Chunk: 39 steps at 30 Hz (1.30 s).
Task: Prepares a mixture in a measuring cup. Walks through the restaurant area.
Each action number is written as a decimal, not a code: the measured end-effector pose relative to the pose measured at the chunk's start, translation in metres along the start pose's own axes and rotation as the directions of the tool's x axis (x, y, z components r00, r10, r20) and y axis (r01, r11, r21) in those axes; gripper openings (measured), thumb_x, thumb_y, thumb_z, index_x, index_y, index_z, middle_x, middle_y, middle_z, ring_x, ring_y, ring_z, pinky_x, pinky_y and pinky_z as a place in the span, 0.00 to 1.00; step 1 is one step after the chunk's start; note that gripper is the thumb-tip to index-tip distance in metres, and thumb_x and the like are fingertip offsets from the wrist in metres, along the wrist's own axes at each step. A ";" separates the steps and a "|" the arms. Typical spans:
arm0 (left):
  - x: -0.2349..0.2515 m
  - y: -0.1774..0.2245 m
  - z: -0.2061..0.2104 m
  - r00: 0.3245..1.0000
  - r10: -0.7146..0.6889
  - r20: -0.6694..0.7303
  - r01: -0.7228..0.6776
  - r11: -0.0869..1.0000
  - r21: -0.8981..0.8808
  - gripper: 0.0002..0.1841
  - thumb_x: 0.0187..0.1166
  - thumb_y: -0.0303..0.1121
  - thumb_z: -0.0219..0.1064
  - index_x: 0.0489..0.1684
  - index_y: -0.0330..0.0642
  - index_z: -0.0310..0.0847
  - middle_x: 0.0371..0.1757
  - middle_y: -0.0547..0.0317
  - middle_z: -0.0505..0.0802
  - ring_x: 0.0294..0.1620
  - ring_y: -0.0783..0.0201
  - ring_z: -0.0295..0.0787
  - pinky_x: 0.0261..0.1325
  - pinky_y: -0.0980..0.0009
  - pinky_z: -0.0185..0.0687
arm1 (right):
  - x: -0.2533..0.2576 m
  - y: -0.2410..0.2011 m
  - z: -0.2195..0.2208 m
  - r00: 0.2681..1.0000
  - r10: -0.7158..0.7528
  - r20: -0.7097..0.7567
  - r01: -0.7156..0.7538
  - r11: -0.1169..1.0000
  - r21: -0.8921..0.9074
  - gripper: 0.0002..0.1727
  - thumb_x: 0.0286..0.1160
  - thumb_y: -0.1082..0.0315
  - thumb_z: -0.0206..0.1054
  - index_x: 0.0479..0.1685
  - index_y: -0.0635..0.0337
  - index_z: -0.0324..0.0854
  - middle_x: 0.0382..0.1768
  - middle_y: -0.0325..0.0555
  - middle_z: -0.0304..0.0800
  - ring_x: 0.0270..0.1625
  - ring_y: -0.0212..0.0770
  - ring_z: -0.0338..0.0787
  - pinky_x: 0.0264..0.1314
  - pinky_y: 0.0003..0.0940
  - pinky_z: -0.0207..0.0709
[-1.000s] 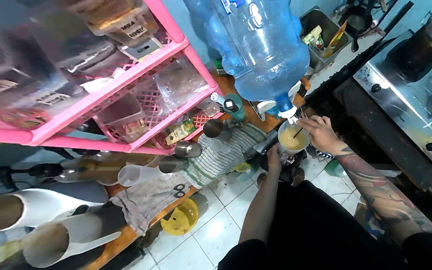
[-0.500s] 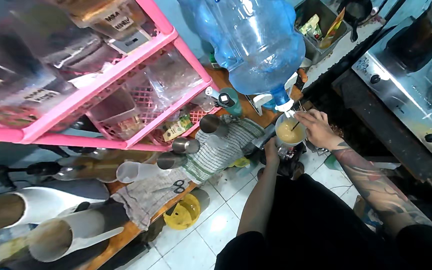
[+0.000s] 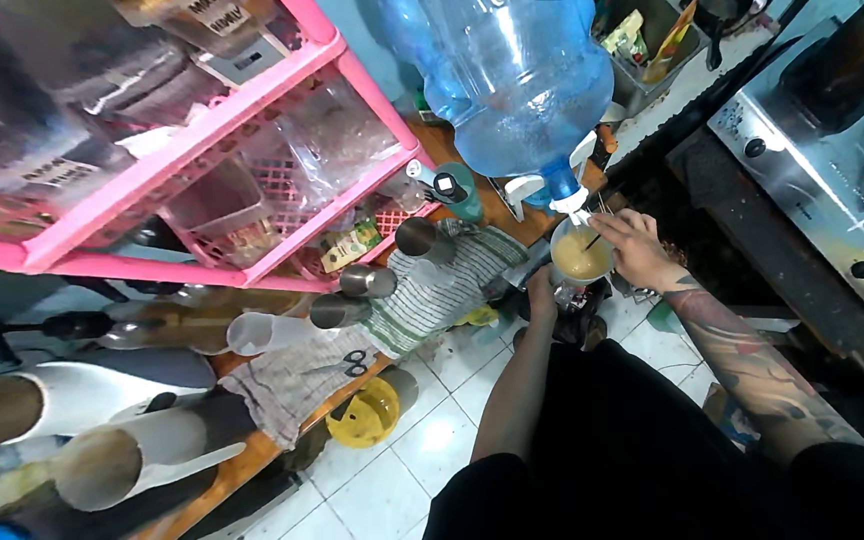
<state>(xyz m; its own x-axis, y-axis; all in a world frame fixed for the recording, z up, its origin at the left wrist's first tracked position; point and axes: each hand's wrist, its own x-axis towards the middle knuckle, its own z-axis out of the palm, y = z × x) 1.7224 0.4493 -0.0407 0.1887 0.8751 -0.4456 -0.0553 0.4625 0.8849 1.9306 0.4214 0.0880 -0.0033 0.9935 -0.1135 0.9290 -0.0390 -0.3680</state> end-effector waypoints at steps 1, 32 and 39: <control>0.001 0.001 0.000 1.000 -0.005 -0.004 0.005 1.000 -0.009 0.19 0.85 0.50 0.58 0.46 0.43 0.85 0.42 0.57 0.87 0.44 0.63 0.82 0.47 0.60 0.81 | 0.000 0.000 0.000 1.000 0.000 -0.004 0.000 1.000 -0.001 0.42 0.70 0.79 0.65 0.89 0.39 0.68 0.87 0.31 0.70 0.89 0.54 0.63 0.84 0.68 0.52; 0.020 0.004 0.007 0.995 0.042 -0.090 -0.047 0.998 -0.044 0.16 0.84 0.37 0.56 0.26 0.40 0.81 0.26 0.59 0.85 0.31 0.65 0.82 0.39 0.63 0.81 | -0.001 0.000 0.001 1.000 0.003 -0.016 -0.003 1.000 0.006 0.41 0.72 0.81 0.59 0.89 0.37 0.68 0.88 0.27 0.68 0.89 0.52 0.63 0.83 0.69 0.53; 0.023 0.004 0.008 0.993 0.035 -0.111 -0.039 0.998 -0.042 0.15 0.84 0.36 0.57 0.26 0.41 0.81 0.24 0.61 0.83 0.28 0.67 0.79 0.34 0.67 0.77 | -0.001 0.000 0.000 1.000 -0.010 -0.029 0.010 1.000 -0.004 0.41 0.73 0.81 0.58 0.88 0.38 0.69 0.87 0.26 0.68 0.87 0.52 0.66 0.83 0.68 0.53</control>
<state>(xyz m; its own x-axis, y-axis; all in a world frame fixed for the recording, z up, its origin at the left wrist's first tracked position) 1.7343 0.4700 -0.0459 0.0764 0.9009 -0.4272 -0.1039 0.4333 0.8953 1.9307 0.4206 0.0876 -0.0015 0.9965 -0.0830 0.9304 -0.0291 -0.3655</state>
